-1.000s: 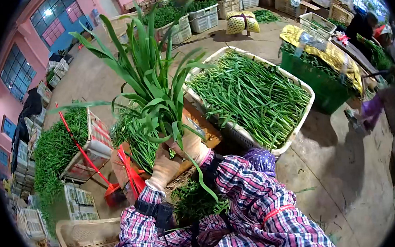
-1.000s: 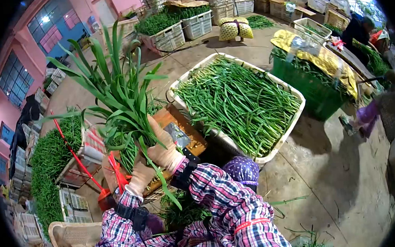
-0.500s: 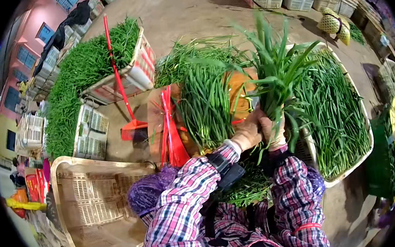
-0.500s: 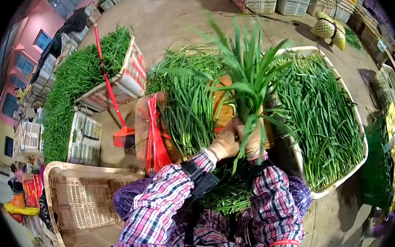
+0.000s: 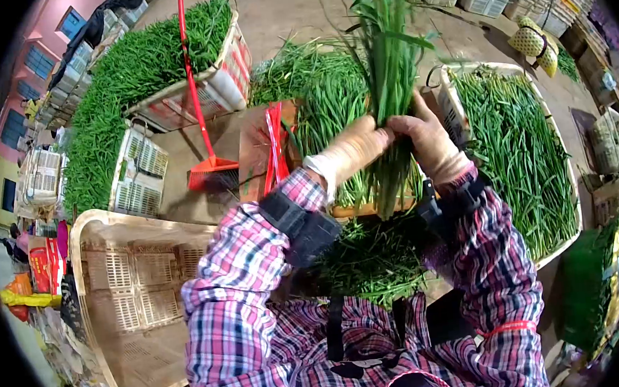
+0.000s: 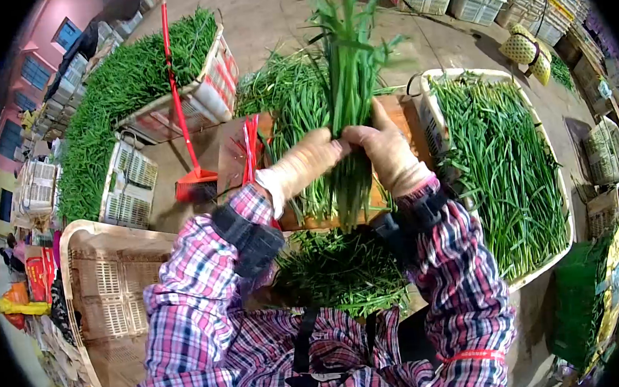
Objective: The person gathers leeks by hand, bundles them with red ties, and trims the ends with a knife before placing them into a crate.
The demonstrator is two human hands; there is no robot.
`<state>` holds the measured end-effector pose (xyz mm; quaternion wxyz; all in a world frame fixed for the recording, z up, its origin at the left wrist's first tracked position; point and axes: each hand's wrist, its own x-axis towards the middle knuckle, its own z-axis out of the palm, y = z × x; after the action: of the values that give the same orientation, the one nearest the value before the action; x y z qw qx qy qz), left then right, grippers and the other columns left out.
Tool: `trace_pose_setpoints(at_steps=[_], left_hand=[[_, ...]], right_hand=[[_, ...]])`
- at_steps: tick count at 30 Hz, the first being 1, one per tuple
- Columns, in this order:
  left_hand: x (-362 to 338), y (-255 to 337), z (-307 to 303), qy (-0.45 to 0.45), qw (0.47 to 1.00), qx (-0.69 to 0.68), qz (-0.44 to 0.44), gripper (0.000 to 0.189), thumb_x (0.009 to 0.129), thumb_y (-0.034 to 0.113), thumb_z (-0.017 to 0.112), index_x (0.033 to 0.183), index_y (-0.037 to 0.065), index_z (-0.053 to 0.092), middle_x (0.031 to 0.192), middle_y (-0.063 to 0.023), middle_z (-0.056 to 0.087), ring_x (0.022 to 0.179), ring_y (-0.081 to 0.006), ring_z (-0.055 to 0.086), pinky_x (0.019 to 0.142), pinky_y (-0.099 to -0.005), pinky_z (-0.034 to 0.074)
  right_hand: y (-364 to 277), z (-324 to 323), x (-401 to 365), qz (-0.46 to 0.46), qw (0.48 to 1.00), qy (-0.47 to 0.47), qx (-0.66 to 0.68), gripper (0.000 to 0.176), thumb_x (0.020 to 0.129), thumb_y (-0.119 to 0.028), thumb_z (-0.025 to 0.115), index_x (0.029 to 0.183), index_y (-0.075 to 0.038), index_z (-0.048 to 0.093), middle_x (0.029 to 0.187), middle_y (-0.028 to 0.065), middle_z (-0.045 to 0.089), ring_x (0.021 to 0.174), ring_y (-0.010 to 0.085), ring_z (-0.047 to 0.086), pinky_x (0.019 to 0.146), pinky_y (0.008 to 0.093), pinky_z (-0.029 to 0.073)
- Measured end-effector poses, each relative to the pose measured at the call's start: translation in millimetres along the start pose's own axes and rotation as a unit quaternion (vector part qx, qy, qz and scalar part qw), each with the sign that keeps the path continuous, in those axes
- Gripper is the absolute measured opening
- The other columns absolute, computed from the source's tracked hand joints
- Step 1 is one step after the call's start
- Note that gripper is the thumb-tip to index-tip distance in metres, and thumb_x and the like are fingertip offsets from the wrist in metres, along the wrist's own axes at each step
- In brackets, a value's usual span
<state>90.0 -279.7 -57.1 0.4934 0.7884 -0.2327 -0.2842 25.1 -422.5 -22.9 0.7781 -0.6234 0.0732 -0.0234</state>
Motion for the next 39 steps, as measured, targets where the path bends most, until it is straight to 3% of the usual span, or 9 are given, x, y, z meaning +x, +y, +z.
trace_pose_setpoints(at_steps=[1, 4, 9, 14, 20, 24, 27, 33, 39], left_hand=[[-5.9, 2.2, -11.9, 0.02, 0.999, -0.024, 0.006, 0.027, 0.087, 0.026, 0.059, 0.095, 0.001, 0.062, 0.081, -0.001, 0.059, 0.074, -0.011, 0.051, 0.065, -0.0309, 0.044], [-15.2, 6.6, -36.7, 0.024, 0.993, -0.06, -0.094, 0.028, 0.086, 0.029, 0.059, 0.098, 0.004, 0.06, 0.08, -0.0002, 0.057, 0.073, -0.0139, 0.051, 0.065, -0.0291, 0.041], [11.0, -50.2, -45.7, 0.021, 0.987, -0.1, -0.127, 0.049, 0.085, 0.047, 0.058, 0.108, 0.004, 0.058, 0.094, -0.0076, 0.062, 0.082, -0.0187, 0.059, 0.072, -0.0384, 0.047], [13.6, -68.0, -40.9, 0.039, 0.935, 0.257, -0.24, 0.07, 0.085, 0.057, 0.05, 0.117, -0.005, 0.053, 0.113, -0.0257, 0.059, 0.104, -0.0359, 0.059, 0.089, -0.0409, 0.045], [-5.5, -98.1, -43.2, 0.124, 0.96, 0.203, -0.15, 0.077, 0.082, 0.059, 0.052, 0.126, -0.005, 0.046, 0.105, -0.0245, 0.062, 0.1, -0.0396, 0.058, 0.086, -0.0434, 0.046], [-19.0, -102.3, -32.6, 0.274, 0.961, -0.018, -0.035, 0.058, 0.087, 0.022, 0.06, 0.136, 0.0, 0.038, 0.09, -0.0085, 0.064, 0.077, -0.0131, 0.058, 0.071, -0.026, 0.047], [-13.4, -114.7, -15.8, 0.3, 0.951, -0.037, 0.066, 0.052, 0.089, 0.009, 0.054, 0.138, 0.004, 0.037, 0.103, -0.0091, 0.062, 0.086, -0.0151, 0.058, 0.075, -0.0279, 0.048], [3.5, -107.8, -6.2, 0.332, 0.858, 0.3, 0.254, 0.042, 0.08, 0.014, 0.057, 0.122, 0.012, 0.056, 0.112, -0.0117, 0.054, 0.101, -0.0315, 0.052, 0.09, -0.0424, 0.042], [29.0, -124.3, -1.4, 0.219, 0.848, 0.414, 0.248, 0.054, 0.078, 0.012, 0.053, 0.131, 0.015, 0.049, 0.135, -0.0036, 0.046, 0.129, -0.0264, 0.036, 0.11, -0.049, 0.018]], right_hand=[[4.6, 7.7, 12.0, 0.01, 1.0, -0.016, 0.008, 0.046, 0.079, -0.003, 0.059, 0.123, -0.003, 0.048, 0.093, 0.0043, 0.059, 0.082, 0.0142, 0.057, 0.074, 0.0249, 0.047], [26.6, 25.9, 50.9, 0.072, 0.997, -0.013, 0.01, 0.084, 0.077, -0.001, 0.064, 0.146, -0.001, 0.016, 0.087, 0.0078, 0.061, 0.073, 0.0162, 0.057, 0.067, 0.0274, 0.048], [68.2, 38.5, 90.3, 0.155, 0.987, 0.018, -0.04, 0.086, 0.078, 0.0, 0.062, 0.147, -0.002, 0.01, 0.095, 0.0099, 0.061, 0.076, 0.0167, 0.058, 0.066, 0.0288, 0.049], [116.8, 35.7, 101.3, 0.156, 0.986, -0.009, -0.051, 0.083, 0.074, 0.003, 0.06, 0.146, -0.002, 0.018, 0.097, 0.0104, 0.059, 0.077, 0.0166, 0.056, 0.066, 0.0297, 0.047], [128.5, 35.5, 93.1, 0.154, 0.97, 0.034, -0.184, 0.072, 0.077, -0.002, 0.057, 0.143, -0.004, 0.027, 0.112, 0.0186, 0.059, 0.092, 0.022, 0.058, 0.081, 0.0299, 0.047], [185.1, 33.1, 94.2, -0.008, 0.989, 0.12, -0.087, 0.069, 0.079, -0.001, 0.057, 0.142, -0.003, 0.029, 0.131, 0.0205, 0.049, 0.122, 0.0267, 0.046, 0.102, 0.0298, 0.034], [186.5, 40.1, 88.2, -0.067, 0.982, 0.163, -0.069, 0.068, 0.081, 0.004, 0.053, 0.143, -0.003, 0.026, 0.138, 0.0182, 0.042, 0.127, 0.0254, 0.04, 0.105, 0.0291, 0.031], [187.6, 53.2, 86.3, -0.069, 0.967, 0.231, 0.084, 0.062, 0.087, -0.006, 0.055, 0.142, -0.002, 0.027, 0.134, 0.0184, 0.044, 0.117, 0.0248, 0.046, 0.098, 0.0316, 0.038], [176.0, 47.9, 85.2, 0.015, 0.937, 0.207, 0.28, 0.056, 0.094, -0.03, 0.051, 0.139, -0.001, 0.033, 0.134, 0.0143, 0.045, 0.119, 0.0225, 0.045, 0.101, 0.0314, 0.035]])
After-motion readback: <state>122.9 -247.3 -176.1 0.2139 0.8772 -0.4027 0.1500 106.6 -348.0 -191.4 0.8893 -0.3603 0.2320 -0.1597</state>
